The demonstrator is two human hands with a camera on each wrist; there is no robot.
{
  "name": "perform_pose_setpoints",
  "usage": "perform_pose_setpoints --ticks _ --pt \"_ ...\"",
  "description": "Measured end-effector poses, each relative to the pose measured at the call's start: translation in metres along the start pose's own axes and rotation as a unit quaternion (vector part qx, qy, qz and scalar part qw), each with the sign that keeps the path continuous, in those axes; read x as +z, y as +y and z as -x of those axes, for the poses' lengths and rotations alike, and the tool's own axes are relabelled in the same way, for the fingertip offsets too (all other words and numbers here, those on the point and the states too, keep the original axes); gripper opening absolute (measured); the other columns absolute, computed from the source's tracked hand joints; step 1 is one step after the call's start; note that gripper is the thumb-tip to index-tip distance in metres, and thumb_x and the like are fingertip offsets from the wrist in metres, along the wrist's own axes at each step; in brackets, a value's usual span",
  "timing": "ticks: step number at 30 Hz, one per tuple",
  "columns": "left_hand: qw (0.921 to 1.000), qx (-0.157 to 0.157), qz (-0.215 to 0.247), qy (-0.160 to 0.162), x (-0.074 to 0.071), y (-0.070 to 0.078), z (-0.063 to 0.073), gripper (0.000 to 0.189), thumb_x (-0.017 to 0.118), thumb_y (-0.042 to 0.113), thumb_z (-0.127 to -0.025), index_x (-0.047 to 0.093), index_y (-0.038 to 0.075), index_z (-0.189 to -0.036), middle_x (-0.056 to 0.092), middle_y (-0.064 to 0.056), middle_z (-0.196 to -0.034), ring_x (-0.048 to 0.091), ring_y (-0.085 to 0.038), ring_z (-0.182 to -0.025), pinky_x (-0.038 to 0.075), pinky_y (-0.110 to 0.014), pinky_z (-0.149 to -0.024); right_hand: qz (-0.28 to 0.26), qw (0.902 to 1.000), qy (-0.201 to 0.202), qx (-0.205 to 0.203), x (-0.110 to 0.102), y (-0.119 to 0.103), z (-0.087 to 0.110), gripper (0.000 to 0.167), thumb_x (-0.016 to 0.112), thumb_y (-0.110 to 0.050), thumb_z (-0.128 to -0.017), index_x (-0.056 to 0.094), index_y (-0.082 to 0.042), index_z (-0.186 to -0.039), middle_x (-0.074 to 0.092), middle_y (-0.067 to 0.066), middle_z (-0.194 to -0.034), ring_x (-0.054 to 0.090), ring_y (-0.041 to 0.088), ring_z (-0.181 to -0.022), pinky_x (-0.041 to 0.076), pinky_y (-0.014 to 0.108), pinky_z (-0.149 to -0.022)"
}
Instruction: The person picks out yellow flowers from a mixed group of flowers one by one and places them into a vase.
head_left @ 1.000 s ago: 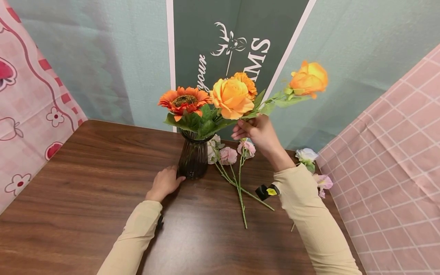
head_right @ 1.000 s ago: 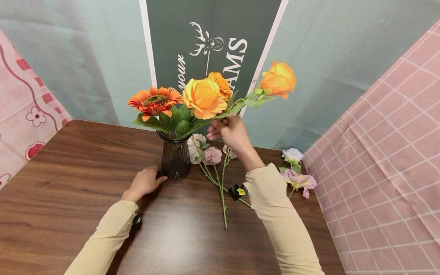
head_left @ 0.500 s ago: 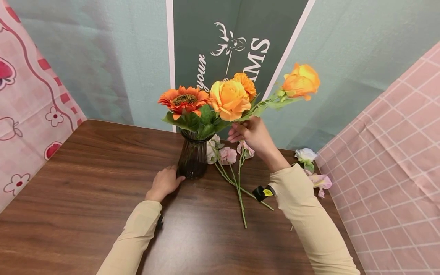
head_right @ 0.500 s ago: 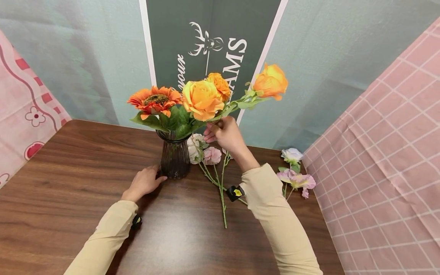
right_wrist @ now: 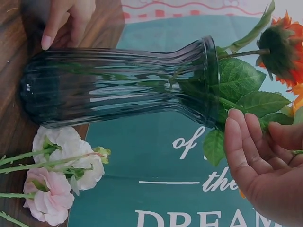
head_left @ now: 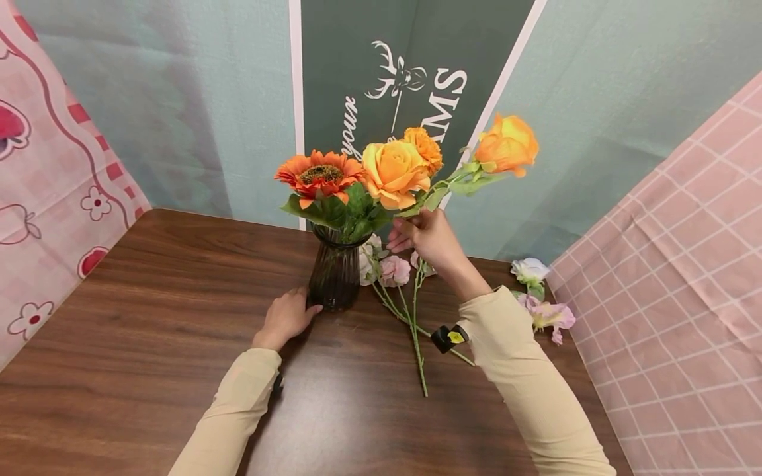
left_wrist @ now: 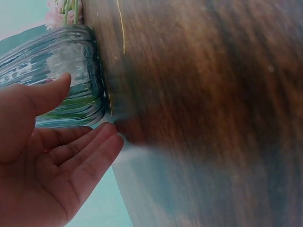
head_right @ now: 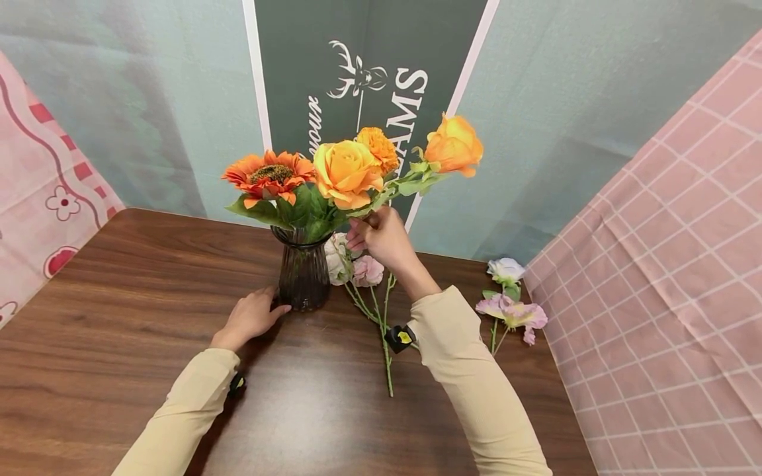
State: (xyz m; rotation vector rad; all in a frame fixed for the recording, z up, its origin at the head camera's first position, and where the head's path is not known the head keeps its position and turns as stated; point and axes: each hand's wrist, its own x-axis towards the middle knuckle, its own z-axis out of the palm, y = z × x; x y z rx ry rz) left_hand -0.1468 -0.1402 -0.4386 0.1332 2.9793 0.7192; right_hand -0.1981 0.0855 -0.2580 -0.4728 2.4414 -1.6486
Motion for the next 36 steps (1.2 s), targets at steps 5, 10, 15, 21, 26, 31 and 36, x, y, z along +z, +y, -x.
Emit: perform_pose_setpoints --ticks 5,10,15,21,26,31,36 --pt "1.0000 0.001 0.002 0.006 0.000 0.000 0.000 0.059 0.056 0.032 -0.091 0.046 -0.016 -0.123 0.051 -0.032 -0.117 0.053 -0.045 -0.101 0.045 -0.052 -0.080 -0.022 0.9997 -0.004 0.000 0.003 0.003 0.000 0.021 0.049 -0.001 -0.093 0.054 0.012 -0.109 0.062 0.028 -0.080 0.065 0.018 -0.060 0.054 0.034 -0.064" --pt "1.0000 0.001 0.003 0.008 0.000 0.000 0.001 0.059 0.056 0.032 -0.091 0.046 -0.016 -0.123 0.051 -0.032 -0.117 0.053 -0.045 -0.102 0.045 -0.052 -0.080 -0.020 0.9997 -0.014 0.002 0.010 0.008 -0.002 0.022 0.052 -0.001 -0.092 0.055 0.011 -0.109 0.062 0.027 -0.078 0.064 0.017 -0.061 0.054 0.037 -0.065" --pt "0.9999 0.001 0.008 0.006 0.000 -0.001 0.001 0.058 0.057 0.032 -0.091 0.046 -0.015 -0.123 0.051 -0.032 -0.117 0.053 -0.045 -0.102 0.045 -0.052 -0.080 0.006 0.9994 -0.032 0.009 0.021 0.012 -0.005 0.020 0.054 -0.005 -0.091 0.061 0.014 -0.095 0.063 0.019 -0.074 0.064 0.017 -0.061 0.053 0.037 -0.067" --pt "1.0000 0.003 0.007 0.005 -0.001 -0.001 0.001 0.059 0.056 0.032 -0.091 0.045 -0.015 -0.124 0.050 -0.032 -0.119 0.052 -0.045 -0.104 0.044 -0.052 -0.081 0.020 0.9992 -0.030 0.018 0.030 0.014 -0.009 0.023 0.056 -0.007 -0.090 0.064 0.014 -0.085 0.064 0.016 -0.070 0.064 0.019 -0.060 0.053 0.037 -0.067" --pt "1.0000 0.003 0.006 0.005 -0.002 0.000 0.001 0.058 0.056 0.032 -0.091 0.046 -0.015 -0.123 0.051 -0.032 -0.118 0.052 -0.045 -0.103 0.045 -0.052 -0.080 0.030 0.9991 -0.023 0.018 0.031 0.014 -0.009 0.021 0.056 -0.009 -0.090 0.064 0.010 -0.085 0.064 0.015 -0.070 0.063 0.019 -0.061 0.053 0.034 -0.064" --pt "1.0000 0.003 0.005 0.003 -0.002 0.000 0.001 0.059 0.056 0.032 -0.091 0.044 -0.016 -0.124 0.050 -0.033 -0.119 0.052 -0.045 -0.104 0.044 -0.052 -0.081 0.015 0.9997 -0.015 0.013 0.033 0.016 -0.010 0.015 0.057 -0.006 -0.089 0.057 0.008 -0.087 0.063 0.017 -0.072 0.062 0.016 -0.059 0.053 0.040 -0.067" --pt "1.0000 0.005 0.002 0.003 -0.001 0.001 0.002 0.059 0.056 0.032 -0.091 0.044 -0.016 -0.124 0.050 -0.033 -0.119 0.051 -0.045 -0.105 0.044 -0.052 -0.082 0.010 0.9998 -0.004 0.017 0.034 0.017 -0.009 0.014 0.059 -0.004 -0.088 0.050 0.004 -0.080 0.064 0.018 -0.073 0.063 0.018 -0.060 0.053 0.036 -0.065"
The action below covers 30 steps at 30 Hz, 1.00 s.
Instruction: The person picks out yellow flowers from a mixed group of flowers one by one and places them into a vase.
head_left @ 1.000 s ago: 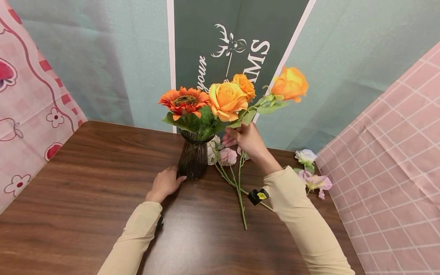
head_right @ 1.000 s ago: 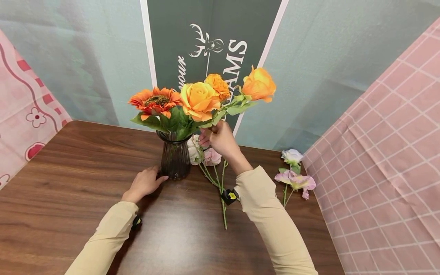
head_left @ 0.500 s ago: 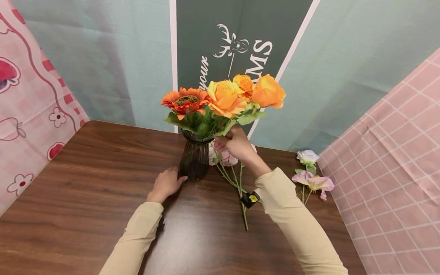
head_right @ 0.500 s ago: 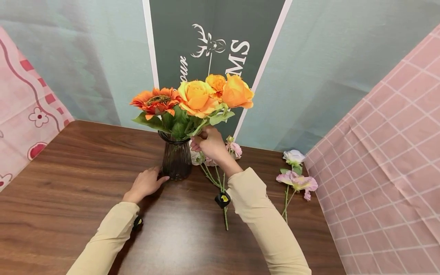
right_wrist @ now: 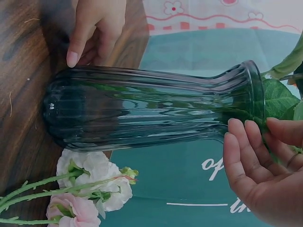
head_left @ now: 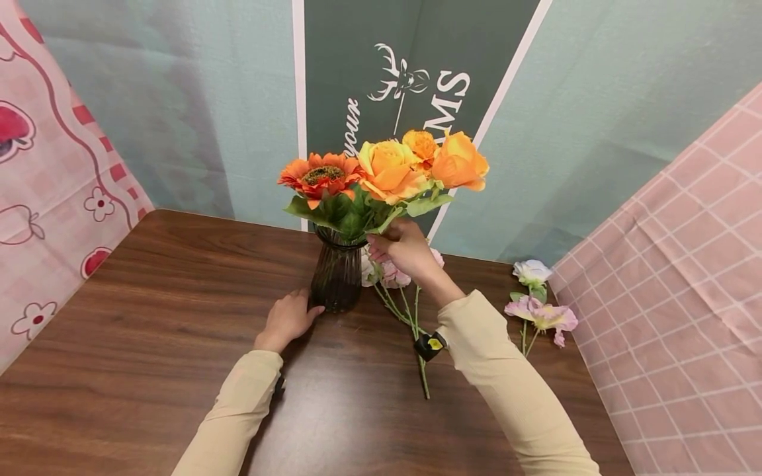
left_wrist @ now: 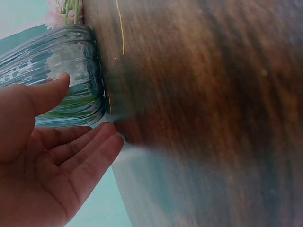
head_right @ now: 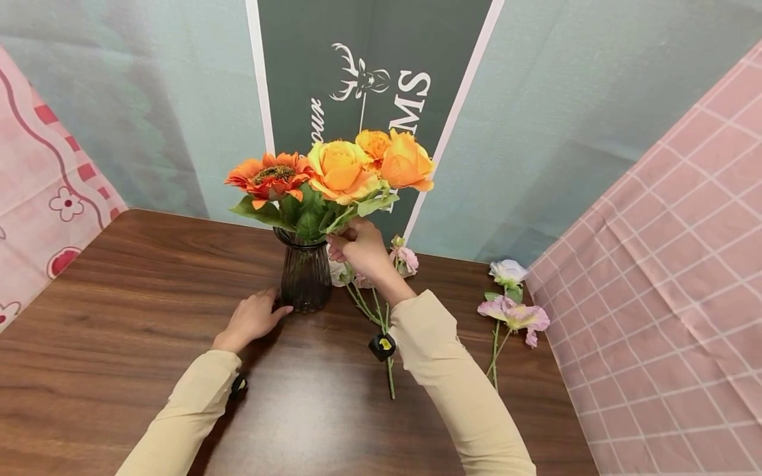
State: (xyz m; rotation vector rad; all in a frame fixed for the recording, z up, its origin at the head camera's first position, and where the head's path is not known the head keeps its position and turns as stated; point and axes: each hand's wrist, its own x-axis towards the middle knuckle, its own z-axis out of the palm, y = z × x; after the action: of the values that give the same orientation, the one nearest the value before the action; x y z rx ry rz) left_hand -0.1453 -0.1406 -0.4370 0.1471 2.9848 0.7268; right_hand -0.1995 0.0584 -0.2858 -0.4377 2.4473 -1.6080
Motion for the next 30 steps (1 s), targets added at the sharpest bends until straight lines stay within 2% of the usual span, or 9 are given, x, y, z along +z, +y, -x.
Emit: perform_pose_setpoints --ticks 4,10,16,20,24,30 --pt "1.0000 0.002 -0.001 0.003 0.000 0.000 -0.001 0.059 0.056 0.032 -0.091 0.045 -0.016 -0.123 0.050 -0.033 -0.119 0.052 -0.045 -0.104 0.044 -0.052 -0.082 0.004 1.0000 0.004 0.004 0.000 0.000 0.001 0.012 0.060 -0.005 -0.088 0.054 0.005 -0.084 0.064 0.019 -0.074 0.064 0.023 -0.062 0.053 0.032 -0.062" --pt "1.0000 0.005 -0.003 0.007 0.000 0.000 0.000 0.058 0.057 0.031 -0.090 0.046 -0.016 -0.122 0.052 -0.033 -0.117 0.053 -0.045 -0.102 0.045 -0.051 -0.080 0.004 1.0000 -0.003 0.005 0.001 0.001 0.003 0.013 0.058 -0.007 -0.089 0.056 0.006 -0.090 0.064 0.023 -0.078 0.063 0.017 -0.059 0.053 0.032 -0.062" --pt "1.0000 0.004 -0.002 0.005 0.001 -0.001 -0.001 0.059 0.057 0.031 -0.091 0.045 -0.016 -0.124 0.050 -0.033 -0.119 0.052 -0.045 -0.104 0.044 -0.052 -0.082 0.018 0.9997 -0.010 -0.014 -0.001 0.002 0.004 0.022 0.055 -0.010 -0.091 0.057 0.011 -0.096 0.064 0.020 -0.077 0.063 0.019 -0.061 0.053 0.032 -0.060" --pt "1.0000 0.003 -0.003 0.002 0.001 -0.002 -0.001 0.059 0.057 0.030 -0.091 0.044 -0.016 -0.125 0.049 -0.032 -0.120 0.051 -0.044 -0.106 0.043 -0.051 -0.084 0.025 0.9993 -0.007 -0.025 -0.002 0.003 0.007 0.021 0.055 -0.011 -0.091 0.058 0.010 -0.095 0.064 0.019 -0.076 0.064 0.024 -0.062 0.052 0.033 -0.058" --pt "1.0000 0.000 -0.001 -0.005 0.001 -0.003 0.000 0.061 0.057 0.030 -0.090 0.041 -0.015 -0.128 0.048 -0.032 -0.123 0.049 -0.044 -0.108 0.042 -0.052 -0.085 0.004 0.9998 0.003 -0.021 -0.006 0.007 0.011 0.017 0.055 -0.010 -0.091 0.057 0.007 -0.093 0.064 0.019 -0.075 0.064 0.026 -0.063 0.053 0.035 -0.060" --pt "0.9998 -0.007 0.010 -0.016 0.000 -0.003 0.001 0.062 0.057 0.031 -0.091 0.039 -0.013 -0.130 0.045 -0.031 -0.126 0.048 -0.044 -0.110 0.041 -0.053 -0.086 -0.069 0.9976 0.007 0.007 -0.015 0.020 0.021 0.017 0.052 -0.008 -0.093 0.054 0.009 -0.097 0.061 0.018 -0.078 0.065 0.027 -0.068 0.053 0.040 -0.067"
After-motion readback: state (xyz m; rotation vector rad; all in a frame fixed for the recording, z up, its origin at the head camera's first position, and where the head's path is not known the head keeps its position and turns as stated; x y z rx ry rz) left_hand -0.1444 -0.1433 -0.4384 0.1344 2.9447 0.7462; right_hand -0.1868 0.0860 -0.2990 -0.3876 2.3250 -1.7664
